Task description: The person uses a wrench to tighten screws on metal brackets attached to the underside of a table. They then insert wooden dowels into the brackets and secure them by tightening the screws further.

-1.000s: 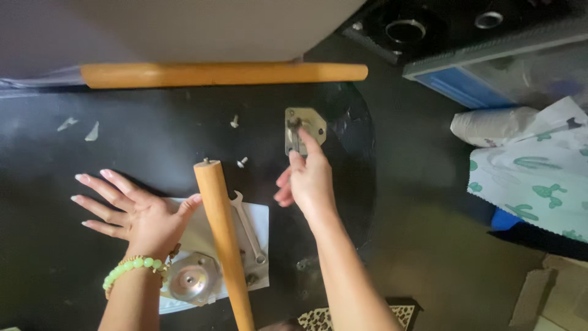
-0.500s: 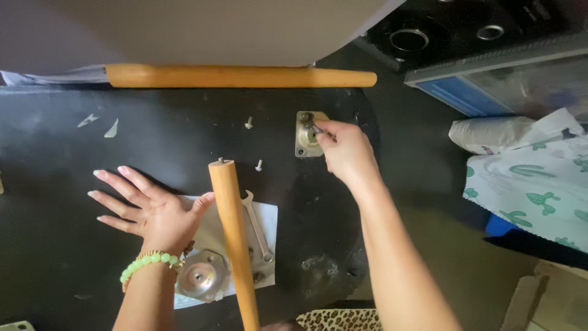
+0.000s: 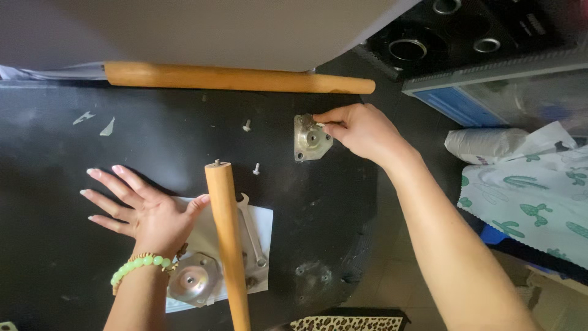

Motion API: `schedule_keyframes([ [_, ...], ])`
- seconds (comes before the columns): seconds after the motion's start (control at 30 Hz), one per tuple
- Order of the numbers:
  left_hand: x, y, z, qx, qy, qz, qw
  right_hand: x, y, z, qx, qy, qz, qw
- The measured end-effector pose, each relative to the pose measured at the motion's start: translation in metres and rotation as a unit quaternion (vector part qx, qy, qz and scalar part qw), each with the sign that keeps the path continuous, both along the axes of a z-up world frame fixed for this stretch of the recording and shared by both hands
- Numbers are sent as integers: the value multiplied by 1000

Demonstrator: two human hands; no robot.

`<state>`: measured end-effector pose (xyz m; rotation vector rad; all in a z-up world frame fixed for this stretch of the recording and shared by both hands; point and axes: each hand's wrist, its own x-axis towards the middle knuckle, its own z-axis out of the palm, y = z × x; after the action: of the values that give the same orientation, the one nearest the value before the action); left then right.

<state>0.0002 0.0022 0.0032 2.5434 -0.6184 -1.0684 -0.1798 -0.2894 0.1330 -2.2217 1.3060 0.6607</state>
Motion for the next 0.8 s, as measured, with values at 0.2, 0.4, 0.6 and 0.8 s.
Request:
schedule_keyframes([
  [0.2,-2,2,-6,5,-10,-12,1000,-7,-14,-5,6,-1,54,999],
  [0.4,-4,4,-6,5,-11,-11,1000,8,-37,0,-52,-11,241,969],
  [0.6,-4,3,-6,6,-18,-14,1000,50,-28,3,-145,57,466,871],
  [0.8,-3,3,-10,3,-12,-3,1000,29,-1,16,-157,8,322,934],
])
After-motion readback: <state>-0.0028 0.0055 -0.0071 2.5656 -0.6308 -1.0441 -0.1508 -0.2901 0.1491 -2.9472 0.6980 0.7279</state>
